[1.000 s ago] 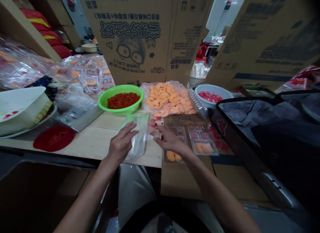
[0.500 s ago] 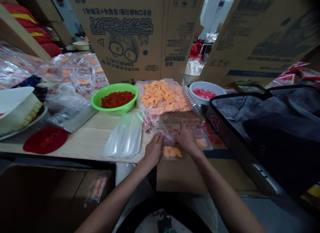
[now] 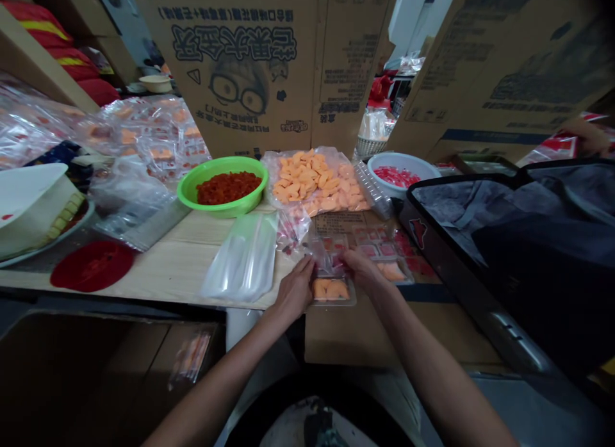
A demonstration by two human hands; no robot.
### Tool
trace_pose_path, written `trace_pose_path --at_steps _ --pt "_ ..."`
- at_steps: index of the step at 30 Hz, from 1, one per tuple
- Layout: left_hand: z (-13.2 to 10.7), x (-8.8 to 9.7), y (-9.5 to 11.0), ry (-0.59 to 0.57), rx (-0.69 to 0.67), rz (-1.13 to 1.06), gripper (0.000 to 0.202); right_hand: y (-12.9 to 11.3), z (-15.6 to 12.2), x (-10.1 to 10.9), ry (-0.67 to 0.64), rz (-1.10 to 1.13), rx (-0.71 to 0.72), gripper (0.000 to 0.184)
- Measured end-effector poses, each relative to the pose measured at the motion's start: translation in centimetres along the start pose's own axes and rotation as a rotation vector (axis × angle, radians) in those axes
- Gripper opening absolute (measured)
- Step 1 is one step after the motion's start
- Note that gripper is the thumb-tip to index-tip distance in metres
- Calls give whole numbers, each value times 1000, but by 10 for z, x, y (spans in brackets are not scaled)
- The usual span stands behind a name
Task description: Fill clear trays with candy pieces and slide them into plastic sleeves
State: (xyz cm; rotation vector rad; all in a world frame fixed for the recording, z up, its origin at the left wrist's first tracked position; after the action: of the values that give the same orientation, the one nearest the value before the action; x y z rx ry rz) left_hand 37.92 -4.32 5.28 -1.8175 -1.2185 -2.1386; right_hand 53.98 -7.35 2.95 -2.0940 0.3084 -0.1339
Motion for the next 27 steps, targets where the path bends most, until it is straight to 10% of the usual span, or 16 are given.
trace_pose_path --at_steps 9,15,22,27 --pt "-8 106 -19 294 -45 230 67 -21 -55 29 -154 286 -45 14" --pt "14 82 34 50 -320 288 53 -33 -104 -25 -621 271 -51 27" --pt "2 96 46 37 -610 -40 61 -5 -82 5 -426 302 -115 14" --pt "5 86 57 -107 -601 142 80 -2 -104 -27 -658 236 -157 25"
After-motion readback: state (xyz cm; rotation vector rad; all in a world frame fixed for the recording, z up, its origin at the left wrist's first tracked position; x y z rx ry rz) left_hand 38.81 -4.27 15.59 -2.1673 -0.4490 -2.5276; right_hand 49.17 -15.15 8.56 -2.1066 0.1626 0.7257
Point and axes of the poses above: each hand's wrist, its own z-axis towards the middle knuckle, its own x-axis out of the back of the hand, y = z × x, the point moved 9 cm from there along z, towards the middle knuckle, and after that the axes turned 13 degrees about -y, right-handed, at the moved point
